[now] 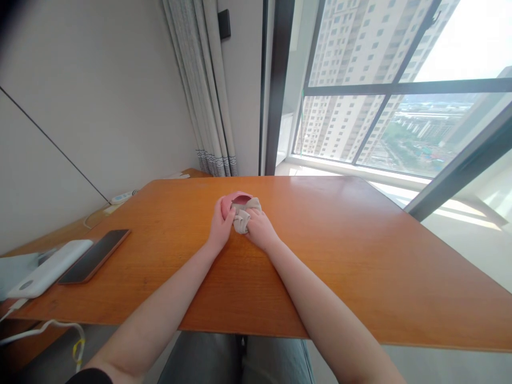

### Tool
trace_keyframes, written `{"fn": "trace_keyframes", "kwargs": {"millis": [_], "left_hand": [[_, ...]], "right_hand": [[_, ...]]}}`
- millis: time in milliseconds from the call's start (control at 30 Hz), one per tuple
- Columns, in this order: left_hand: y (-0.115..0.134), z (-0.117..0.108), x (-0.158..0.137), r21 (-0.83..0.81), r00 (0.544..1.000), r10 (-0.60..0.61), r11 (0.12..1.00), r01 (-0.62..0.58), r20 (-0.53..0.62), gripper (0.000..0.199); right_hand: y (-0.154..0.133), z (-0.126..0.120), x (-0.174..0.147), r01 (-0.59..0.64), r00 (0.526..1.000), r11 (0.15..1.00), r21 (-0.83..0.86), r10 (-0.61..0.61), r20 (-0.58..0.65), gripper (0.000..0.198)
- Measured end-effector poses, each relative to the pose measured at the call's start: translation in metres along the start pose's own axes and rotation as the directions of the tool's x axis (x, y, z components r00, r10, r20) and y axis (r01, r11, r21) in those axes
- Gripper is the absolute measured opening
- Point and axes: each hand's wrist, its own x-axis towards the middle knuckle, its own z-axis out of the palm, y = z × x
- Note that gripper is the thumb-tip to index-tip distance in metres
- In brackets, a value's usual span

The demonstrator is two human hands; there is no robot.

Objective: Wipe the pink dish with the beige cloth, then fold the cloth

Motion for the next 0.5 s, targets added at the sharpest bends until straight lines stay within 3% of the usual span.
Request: {"fn": "trace_keyframes", "kwargs": {"millis": [167,367,500], "left_hand": [[-0.005,-0.001,0.004,-0.017,0.998,-0.059,0.998,0.059,0.027,0.053],[-0.008,0.023,-0.013,-0.265,0.967,-0.226,0.946,0.189,-0.119,0.076],[-0.009,0.021,-0.01,-0.258,0.972,-0.21,0.95,0.178,-0.101,0.054]], "right_hand": [[0.003,-0.005,0.0,0.014,0.996,0.996,-0.092,-0.006,0.091,0.015],[-0.008,0.002,-0.002,-0.051,0.998,0.989,-0.138,0.054,0.015,0.019],[-0.016,0.003,0.0,-0.056,0.998,0.989,-0.138,0.058,0.013,0.018]]}}
